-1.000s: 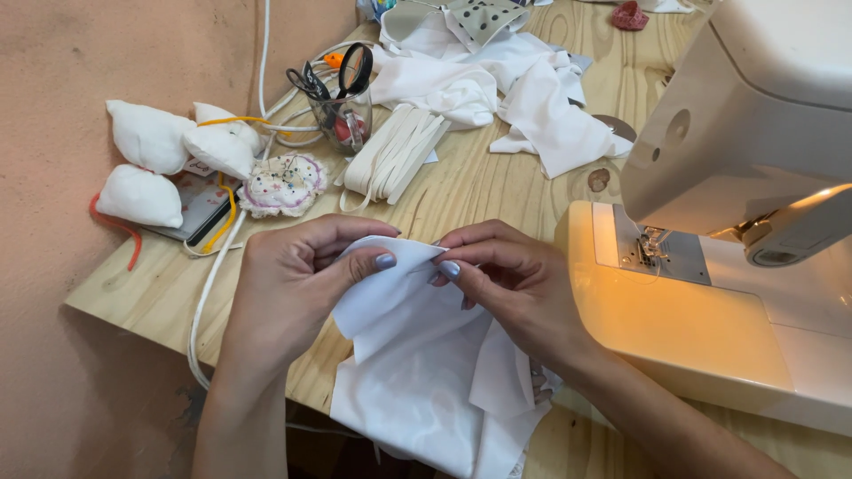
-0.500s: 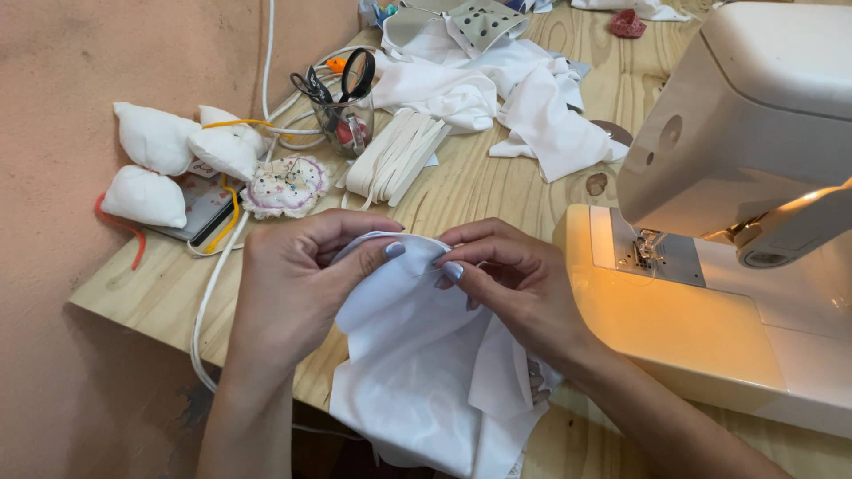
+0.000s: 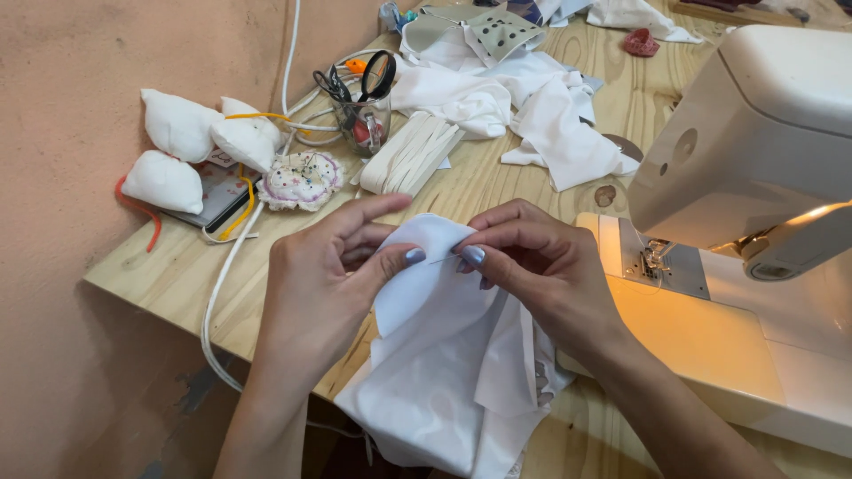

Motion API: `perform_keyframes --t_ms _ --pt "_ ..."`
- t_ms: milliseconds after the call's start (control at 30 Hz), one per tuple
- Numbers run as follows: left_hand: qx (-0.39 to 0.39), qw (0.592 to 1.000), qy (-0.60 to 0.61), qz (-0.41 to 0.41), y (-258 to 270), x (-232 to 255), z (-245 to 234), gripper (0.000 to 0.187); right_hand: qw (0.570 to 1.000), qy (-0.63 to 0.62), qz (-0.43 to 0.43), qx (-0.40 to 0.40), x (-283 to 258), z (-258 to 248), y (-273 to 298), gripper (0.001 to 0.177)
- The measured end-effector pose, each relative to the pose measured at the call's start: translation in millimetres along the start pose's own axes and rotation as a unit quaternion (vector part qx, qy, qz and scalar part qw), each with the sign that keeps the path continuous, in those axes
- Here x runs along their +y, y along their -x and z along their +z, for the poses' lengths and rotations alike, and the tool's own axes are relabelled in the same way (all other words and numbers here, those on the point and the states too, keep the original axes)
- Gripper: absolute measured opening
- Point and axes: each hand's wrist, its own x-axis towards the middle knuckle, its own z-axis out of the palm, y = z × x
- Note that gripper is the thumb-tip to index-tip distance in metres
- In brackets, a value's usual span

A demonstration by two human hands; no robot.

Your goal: Aligning fabric edges and securing them with pins and clips in preparation for sewing.

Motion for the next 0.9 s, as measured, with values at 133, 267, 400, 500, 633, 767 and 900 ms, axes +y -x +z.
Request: perform_keyframes --t_ms 133,267,400,500,633,767,900 --pt "0.013 0.999 -0.004 0.053 1 -10 -1 0.015 1.000 -0.001 0.007 -0.004 -1 -1 -1 0.012" --pt "0.026 0.995 -0.030 0.096 4 -5 3 0.016 1.000 0.002 0.019 -0.004 0 -5 -3 0.010" --pt "0.034 0.964 -0.142 0.224 6 -2 6 0.011 0.998 0.044 -0.032 -0.034 -18 -4 -1 0.008" --pt "0.043 0.945 -0.189 0.263 8 -1 8 0.007 0.995 0.064 -0.068 -0.043 -24 -1 -1 0.011" --pt "0.054 0.936 -0.207 0.279 10 -3 11 0.007 0.998 0.038 -0.042 -0.019 -15 0 -3 0.012" --pt "0.048 0.951 -0.173 0.252 15 -6 14 0.012 0.999 0.037 -0.034 -0.010 -14 0 -3 0.010" --pt "0.074 0.966 -0.093 0.228 21 -11 19 0.009 0.998 0.039 -0.044 -0.003 -14 -2 -4 0.009"
